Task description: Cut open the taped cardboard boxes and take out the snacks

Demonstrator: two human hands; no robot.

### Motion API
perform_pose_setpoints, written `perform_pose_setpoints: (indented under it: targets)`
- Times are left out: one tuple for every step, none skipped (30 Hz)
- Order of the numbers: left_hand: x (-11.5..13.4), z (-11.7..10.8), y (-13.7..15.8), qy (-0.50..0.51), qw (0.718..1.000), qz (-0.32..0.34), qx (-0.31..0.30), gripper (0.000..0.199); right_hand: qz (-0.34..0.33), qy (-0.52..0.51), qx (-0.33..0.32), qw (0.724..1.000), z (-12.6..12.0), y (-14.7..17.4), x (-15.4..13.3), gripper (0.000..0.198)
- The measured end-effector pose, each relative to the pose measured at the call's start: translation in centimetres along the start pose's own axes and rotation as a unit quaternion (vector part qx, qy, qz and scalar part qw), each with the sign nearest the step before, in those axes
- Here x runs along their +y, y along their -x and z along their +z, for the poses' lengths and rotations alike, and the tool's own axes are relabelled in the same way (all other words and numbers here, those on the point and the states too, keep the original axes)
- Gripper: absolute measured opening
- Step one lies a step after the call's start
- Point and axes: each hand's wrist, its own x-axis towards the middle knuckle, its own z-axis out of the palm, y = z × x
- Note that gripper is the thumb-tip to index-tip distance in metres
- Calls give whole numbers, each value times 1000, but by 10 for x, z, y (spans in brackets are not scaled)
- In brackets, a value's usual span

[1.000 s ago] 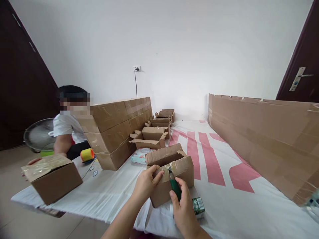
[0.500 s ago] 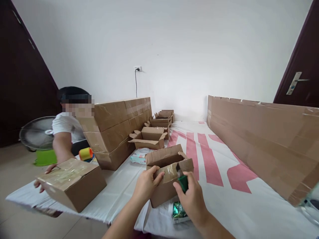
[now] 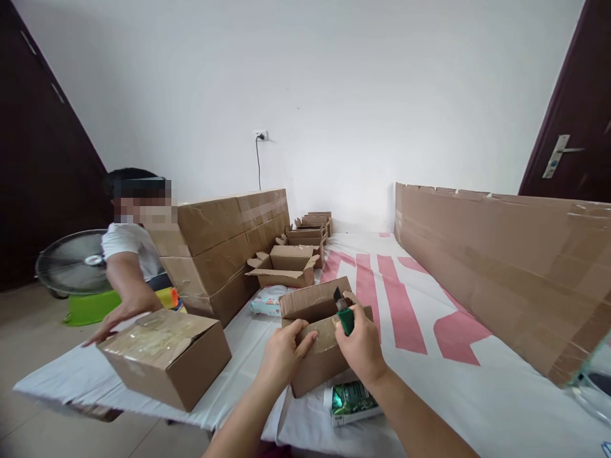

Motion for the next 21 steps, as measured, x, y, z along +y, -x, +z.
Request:
perform_pose_setpoints:
  targets:
    - [0,0,0,0,1000,2,-1,18,12,-13,-1,1000,-2,1,1,13]
    - [1,0,1,0,1000,4,-3,18,22,-23,0,999,-3,2,2,12]
    - [1,0,1,0,1000,7,-4,18,30,-31,1,999,-4,3,3,11]
    - [2,0,2,0,1000,8,-4,17,36,-35,5,999,-6,4,4,11]
    - [3,1,2,0,1000,10,-5,17,40,-38,9,998,-7,5,5,11]
    - [4,1,3,0,1000,11,-5,16,43,-39,12,998,-9,6,6,11]
    - [4,1,3,0,1000,12,-5,16,45,-40,12,998,-10,7,7,11]
    - [5,1,4,-2,1000,14,-5,16,47,-41,11,998,-12,8,8,11]
    - [6,2,4,-3,1000,16,-5,16,49,-43,9,998,-13,8,10,11]
    - [7,3,4,-4,1000,18,-4,16,51,-43,9,998,-15,9,11,11]
    - [8,4,4,-3,1000,21,-3,16,53,-43,10,998,-16,9,12,11]
    - [8,5,3,-2,1000,25,-2,15,57,-43,13,997,-17,10,12,12]
    - [9,7,3,2,1000,28,-1,15,61,-42,18,997,-18,10,13,12]
    - [10,8,2,5,999,31,-1,15,65,-41,24,997,-18,11,14,12]
    - [11,9,2,8,999,35,-1,15,69,-41,29,996,-19,11,14,12]
    - [11,9,1,11,999,37,0,14,74,-41,36,996,-19,12,15,12]
    - [12,10,1,13,999,38,1,14,77,-44,41,995,-19,13,16,12]
    - [12,10,1,14,999,39,2,14,78,-48,46,995,-19,13,16,12]
    - [12,10,1,15,999,39,3,14,77,-53,51,994,-19,14,17,12]
    - [13,10,2,15,999,38,4,14,75,-57,56,994,-19,14,18,11]
    - [13,10,2,15,999,37,6,14,72,-59,60,994,-18,15,18,10]
